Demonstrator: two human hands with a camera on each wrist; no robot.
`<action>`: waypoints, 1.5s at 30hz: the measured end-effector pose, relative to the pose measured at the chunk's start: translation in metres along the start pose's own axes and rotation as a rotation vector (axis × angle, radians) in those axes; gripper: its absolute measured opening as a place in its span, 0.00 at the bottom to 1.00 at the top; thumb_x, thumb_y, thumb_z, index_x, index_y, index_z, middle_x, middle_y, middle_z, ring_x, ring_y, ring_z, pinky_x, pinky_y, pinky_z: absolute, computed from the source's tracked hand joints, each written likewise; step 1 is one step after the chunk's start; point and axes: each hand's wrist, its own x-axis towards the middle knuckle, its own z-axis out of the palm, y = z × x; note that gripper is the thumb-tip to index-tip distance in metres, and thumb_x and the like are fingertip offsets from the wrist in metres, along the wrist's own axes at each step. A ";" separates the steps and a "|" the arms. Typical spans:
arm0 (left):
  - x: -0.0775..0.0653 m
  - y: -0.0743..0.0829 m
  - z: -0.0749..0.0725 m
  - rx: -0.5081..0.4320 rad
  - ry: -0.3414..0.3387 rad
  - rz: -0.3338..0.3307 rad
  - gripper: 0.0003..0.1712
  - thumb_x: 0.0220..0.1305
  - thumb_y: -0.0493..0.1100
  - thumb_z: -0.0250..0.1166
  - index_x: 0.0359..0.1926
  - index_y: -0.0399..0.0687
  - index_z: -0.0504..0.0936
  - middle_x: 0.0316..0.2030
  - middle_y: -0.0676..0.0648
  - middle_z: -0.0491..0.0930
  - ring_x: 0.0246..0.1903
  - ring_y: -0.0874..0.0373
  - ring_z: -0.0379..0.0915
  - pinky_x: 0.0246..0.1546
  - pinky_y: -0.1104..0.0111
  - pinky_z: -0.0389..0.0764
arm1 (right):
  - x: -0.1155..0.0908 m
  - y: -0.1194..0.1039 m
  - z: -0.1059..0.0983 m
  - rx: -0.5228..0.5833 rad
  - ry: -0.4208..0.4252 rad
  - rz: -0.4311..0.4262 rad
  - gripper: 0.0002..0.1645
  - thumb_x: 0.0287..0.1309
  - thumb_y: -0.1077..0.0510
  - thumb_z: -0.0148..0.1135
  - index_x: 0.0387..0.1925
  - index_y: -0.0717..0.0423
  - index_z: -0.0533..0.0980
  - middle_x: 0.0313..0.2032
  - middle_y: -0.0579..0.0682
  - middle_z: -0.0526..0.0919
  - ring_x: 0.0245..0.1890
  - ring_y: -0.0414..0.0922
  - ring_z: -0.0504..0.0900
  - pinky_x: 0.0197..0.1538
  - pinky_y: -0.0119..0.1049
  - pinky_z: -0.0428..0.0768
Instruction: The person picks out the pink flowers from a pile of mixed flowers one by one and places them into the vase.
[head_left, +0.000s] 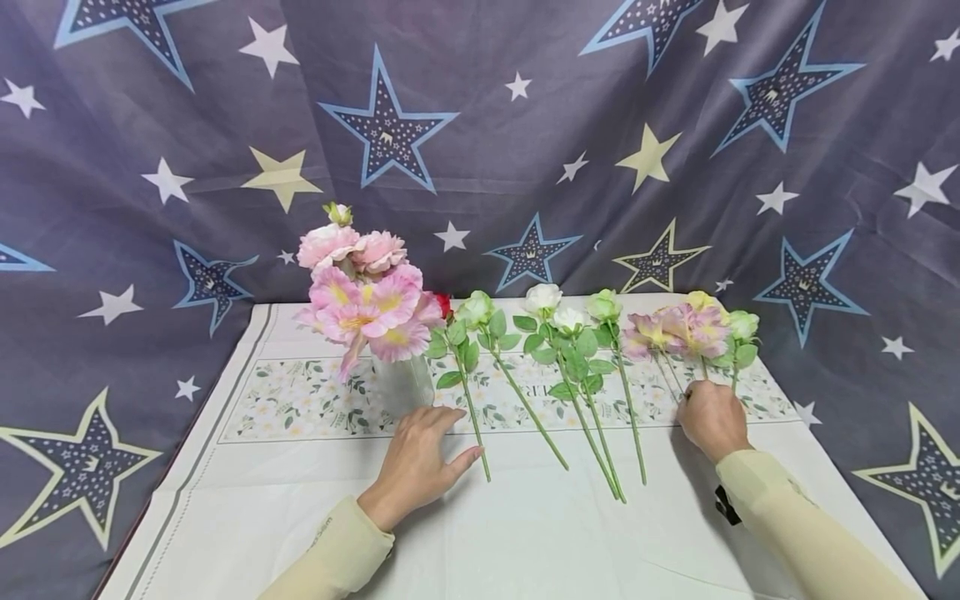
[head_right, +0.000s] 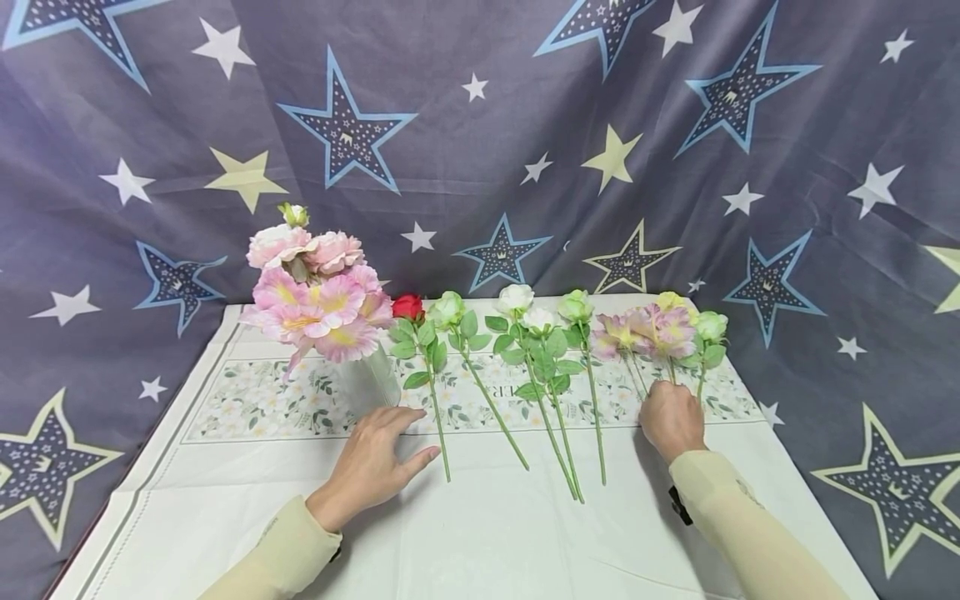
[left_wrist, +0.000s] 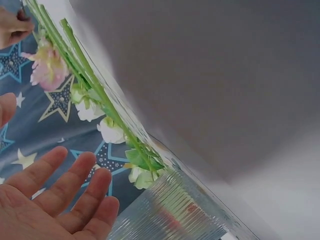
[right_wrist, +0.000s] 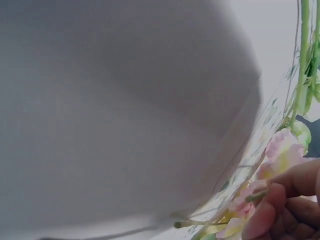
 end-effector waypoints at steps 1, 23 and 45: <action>0.000 0.000 0.000 0.001 0.000 0.000 0.33 0.56 0.58 0.77 0.56 0.43 0.84 0.50 0.43 0.85 0.53 0.43 0.79 0.58 0.45 0.75 | -0.001 -0.001 0.000 0.010 0.014 -0.006 0.08 0.57 0.67 0.59 0.26 0.65 0.81 0.27 0.66 0.84 0.26 0.65 0.83 0.30 0.60 0.77; 0.003 0.003 -0.002 -0.002 -0.004 0.002 0.33 0.57 0.58 0.76 0.57 0.43 0.84 0.51 0.43 0.85 0.54 0.43 0.78 0.59 0.45 0.75 | -0.015 -0.033 -0.009 0.161 0.179 -0.122 0.07 0.61 0.65 0.63 0.32 0.64 0.85 0.25 0.59 0.86 0.25 0.57 0.84 0.29 0.54 0.81; 0.013 0.008 -0.001 0.005 0.007 0.021 0.32 0.59 0.59 0.74 0.57 0.45 0.84 0.53 0.42 0.85 0.56 0.43 0.78 0.61 0.47 0.75 | -0.031 -0.076 -0.004 0.333 0.384 -0.285 0.03 0.53 0.71 0.71 0.32 0.65 0.86 0.23 0.54 0.87 0.20 0.45 0.83 0.24 0.41 0.81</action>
